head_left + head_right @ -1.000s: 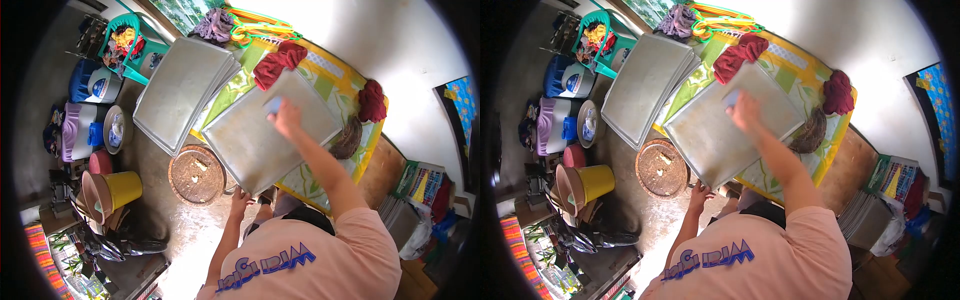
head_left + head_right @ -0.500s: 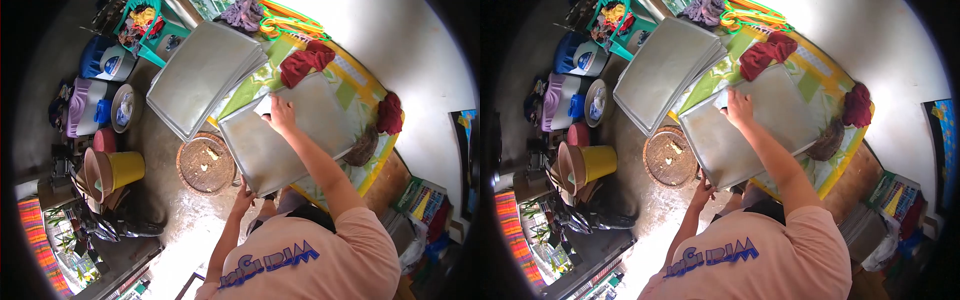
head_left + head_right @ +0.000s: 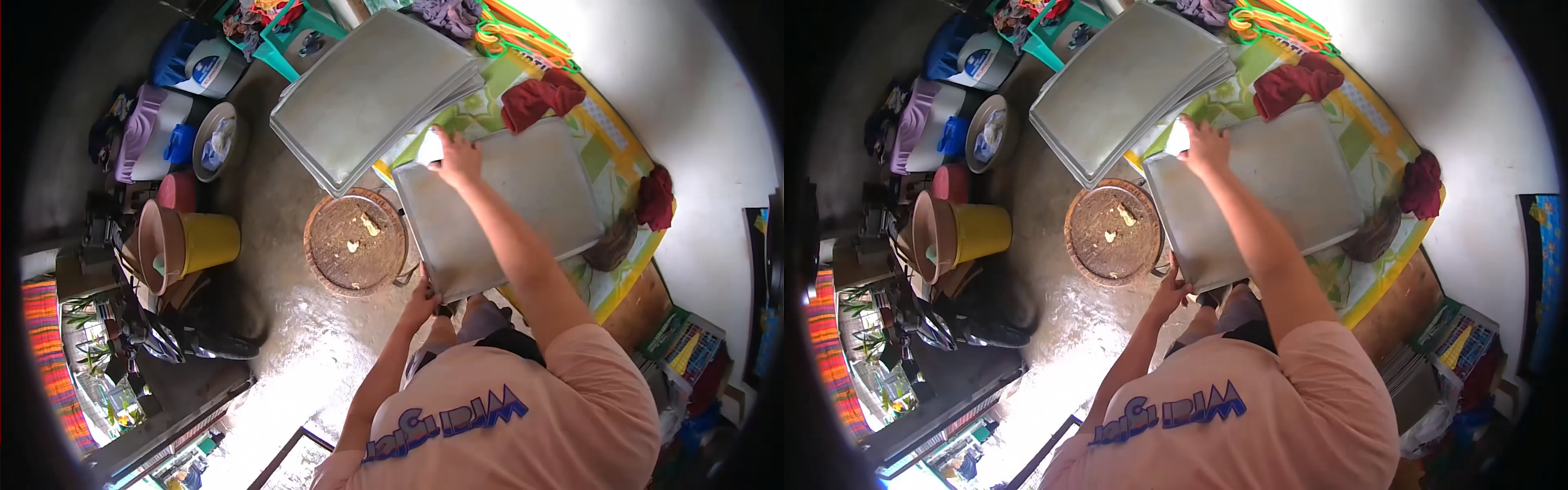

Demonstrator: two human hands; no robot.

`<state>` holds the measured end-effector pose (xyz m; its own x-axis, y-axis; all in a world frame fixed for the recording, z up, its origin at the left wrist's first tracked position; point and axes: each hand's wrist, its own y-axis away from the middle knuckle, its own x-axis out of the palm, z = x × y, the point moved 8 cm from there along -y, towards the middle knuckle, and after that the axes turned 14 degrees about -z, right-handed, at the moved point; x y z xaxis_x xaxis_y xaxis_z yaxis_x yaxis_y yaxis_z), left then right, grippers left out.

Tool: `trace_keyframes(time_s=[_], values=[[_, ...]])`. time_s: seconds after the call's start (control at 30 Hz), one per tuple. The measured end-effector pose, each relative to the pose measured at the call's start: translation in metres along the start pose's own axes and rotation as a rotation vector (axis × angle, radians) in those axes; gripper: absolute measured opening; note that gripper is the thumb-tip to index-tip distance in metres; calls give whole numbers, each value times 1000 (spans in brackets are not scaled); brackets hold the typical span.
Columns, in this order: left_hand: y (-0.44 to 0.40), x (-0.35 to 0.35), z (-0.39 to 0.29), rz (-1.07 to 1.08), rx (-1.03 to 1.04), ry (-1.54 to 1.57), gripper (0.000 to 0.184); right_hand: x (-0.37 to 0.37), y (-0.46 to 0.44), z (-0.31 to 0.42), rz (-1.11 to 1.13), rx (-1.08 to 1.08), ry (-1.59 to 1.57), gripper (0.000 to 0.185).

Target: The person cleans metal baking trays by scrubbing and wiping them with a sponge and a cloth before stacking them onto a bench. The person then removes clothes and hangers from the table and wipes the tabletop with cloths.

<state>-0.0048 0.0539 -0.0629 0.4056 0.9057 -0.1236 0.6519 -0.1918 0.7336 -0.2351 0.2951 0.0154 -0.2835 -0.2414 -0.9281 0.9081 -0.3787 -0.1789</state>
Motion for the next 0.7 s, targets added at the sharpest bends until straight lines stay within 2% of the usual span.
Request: trace_keyframes(time_s=[0.13,0.2,0.23,0.3,0.4,0.53,0.63,0.7], values=[[-12,-2,17,-2,63,-74,90,26,26,43,109,77,-108,87],[-19,0,28,5,87,-77,94,16,30,17,18,172,-135,87],[-15,-4,18,-11,76,-99,89,11,32,10,-25,217,-147,87],[-5,-3,7,-33,40,-129,82,13,60,20,-14,181,-112,85],[-13,-2,18,-40,62,-119,82,4,105,33,-20,116,-124,82],[-12,-2,17,-59,106,-88,82,-12,95,-26,-113,444,-226,89],[-11,0,13,18,26,-160,80,0,128,7,-11,400,-176,89],[-10,2,12,6,26,-119,78,5,153,45,77,240,-236,90]])
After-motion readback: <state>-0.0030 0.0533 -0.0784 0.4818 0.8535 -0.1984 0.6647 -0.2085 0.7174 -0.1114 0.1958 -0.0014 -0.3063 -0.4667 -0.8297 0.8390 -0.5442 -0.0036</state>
